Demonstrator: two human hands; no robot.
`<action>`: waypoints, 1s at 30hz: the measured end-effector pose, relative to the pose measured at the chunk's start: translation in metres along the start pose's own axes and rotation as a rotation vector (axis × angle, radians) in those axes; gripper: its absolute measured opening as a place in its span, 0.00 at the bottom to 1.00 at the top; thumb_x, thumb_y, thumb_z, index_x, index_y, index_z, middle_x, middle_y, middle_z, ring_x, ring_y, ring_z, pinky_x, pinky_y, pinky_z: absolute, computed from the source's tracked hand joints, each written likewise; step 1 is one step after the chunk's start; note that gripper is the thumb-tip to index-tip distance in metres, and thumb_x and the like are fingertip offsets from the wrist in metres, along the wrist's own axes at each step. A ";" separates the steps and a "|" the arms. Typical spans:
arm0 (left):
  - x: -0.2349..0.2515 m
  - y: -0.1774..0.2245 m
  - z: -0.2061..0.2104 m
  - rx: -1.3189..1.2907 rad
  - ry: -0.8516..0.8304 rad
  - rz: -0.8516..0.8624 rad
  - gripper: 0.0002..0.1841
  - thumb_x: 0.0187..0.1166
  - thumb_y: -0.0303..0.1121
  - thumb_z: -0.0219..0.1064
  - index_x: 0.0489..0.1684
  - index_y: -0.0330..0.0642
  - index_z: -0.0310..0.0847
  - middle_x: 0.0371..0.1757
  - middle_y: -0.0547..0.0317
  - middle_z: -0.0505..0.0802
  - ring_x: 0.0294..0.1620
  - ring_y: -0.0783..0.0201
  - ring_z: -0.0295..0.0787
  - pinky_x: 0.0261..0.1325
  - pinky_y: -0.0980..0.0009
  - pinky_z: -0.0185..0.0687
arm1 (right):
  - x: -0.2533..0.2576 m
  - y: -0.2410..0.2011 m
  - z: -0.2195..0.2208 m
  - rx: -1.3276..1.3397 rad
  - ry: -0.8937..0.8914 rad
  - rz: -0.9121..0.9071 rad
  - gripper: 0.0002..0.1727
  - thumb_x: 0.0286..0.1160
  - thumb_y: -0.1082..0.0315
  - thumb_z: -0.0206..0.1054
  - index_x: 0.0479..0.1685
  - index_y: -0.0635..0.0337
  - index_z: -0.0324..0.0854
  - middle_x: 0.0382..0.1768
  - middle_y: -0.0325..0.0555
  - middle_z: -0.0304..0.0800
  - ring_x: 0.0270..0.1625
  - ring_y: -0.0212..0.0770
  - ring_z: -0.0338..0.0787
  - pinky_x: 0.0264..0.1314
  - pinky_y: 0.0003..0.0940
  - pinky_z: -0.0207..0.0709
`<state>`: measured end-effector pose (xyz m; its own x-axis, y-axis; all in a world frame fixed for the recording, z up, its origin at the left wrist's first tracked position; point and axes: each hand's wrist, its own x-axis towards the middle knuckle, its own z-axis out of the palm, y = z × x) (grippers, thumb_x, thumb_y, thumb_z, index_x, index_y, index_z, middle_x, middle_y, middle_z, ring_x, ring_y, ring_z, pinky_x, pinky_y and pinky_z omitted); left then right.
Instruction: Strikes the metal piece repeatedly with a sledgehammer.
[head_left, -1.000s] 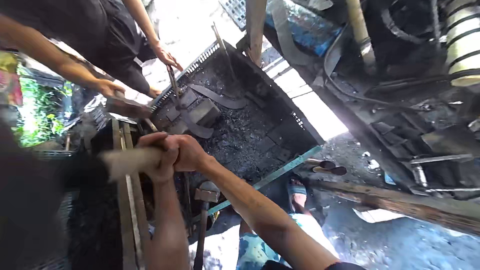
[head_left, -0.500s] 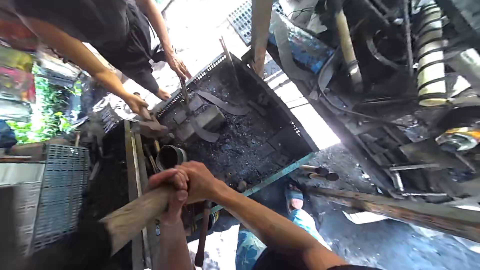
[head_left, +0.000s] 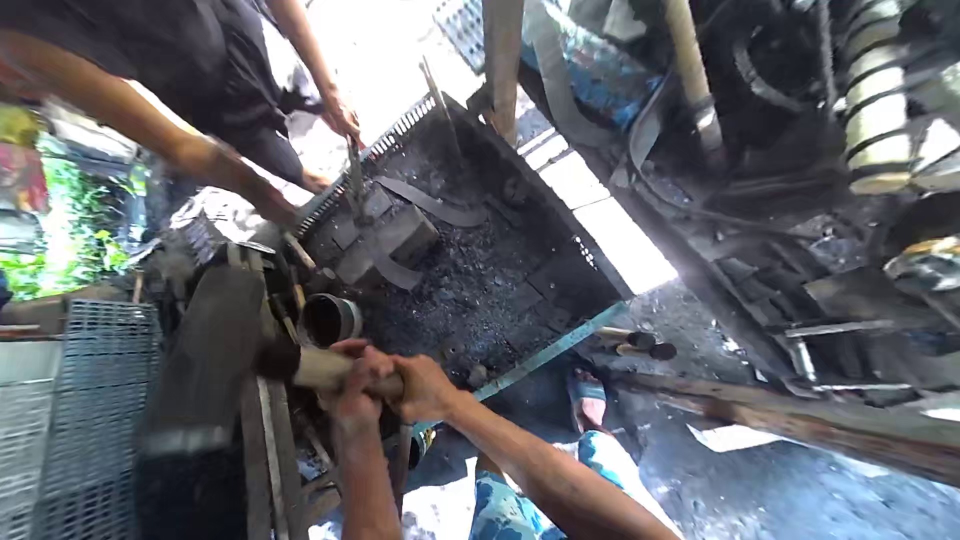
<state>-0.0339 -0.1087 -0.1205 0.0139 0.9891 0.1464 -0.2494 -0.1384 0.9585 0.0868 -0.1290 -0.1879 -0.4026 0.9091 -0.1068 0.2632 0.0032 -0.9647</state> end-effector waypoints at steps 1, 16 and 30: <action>-0.002 0.038 0.011 0.009 -0.057 0.107 0.17 0.74 0.38 0.77 0.54 0.41 0.82 0.25 0.55 0.88 0.21 0.60 0.86 0.30 0.61 0.88 | -0.009 -0.030 -0.006 -0.016 0.027 -0.110 0.30 0.51 0.48 0.80 0.56 0.51 0.83 0.39 0.47 0.93 0.43 0.51 0.93 0.44 0.61 0.85; 0.047 -0.183 -0.027 0.142 0.114 -0.334 0.11 0.78 0.38 0.67 0.49 0.42 0.82 0.20 0.59 0.84 0.19 0.62 0.82 0.30 0.61 0.87 | 0.060 0.119 -0.001 -0.001 0.027 0.412 0.25 0.55 0.42 0.74 0.48 0.49 0.86 0.39 0.49 0.93 0.45 0.53 0.94 0.44 0.65 0.85; 0.085 -0.015 0.018 0.280 -0.186 0.279 0.23 0.70 0.48 0.80 0.61 0.53 0.83 0.38 0.67 0.92 0.33 0.70 0.88 0.41 0.70 0.89 | 0.092 -0.013 -0.049 -0.019 0.276 -0.258 0.27 0.48 0.52 0.86 0.51 0.49 0.88 0.38 0.41 0.95 0.42 0.44 0.94 0.43 0.55 0.88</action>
<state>-0.0114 -0.0232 -0.1179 0.1639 0.8897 0.4261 0.0038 -0.4326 0.9016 0.0895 -0.0249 -0.1732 -0.2067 0.9554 0.2108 0.2011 0.2523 -0.9465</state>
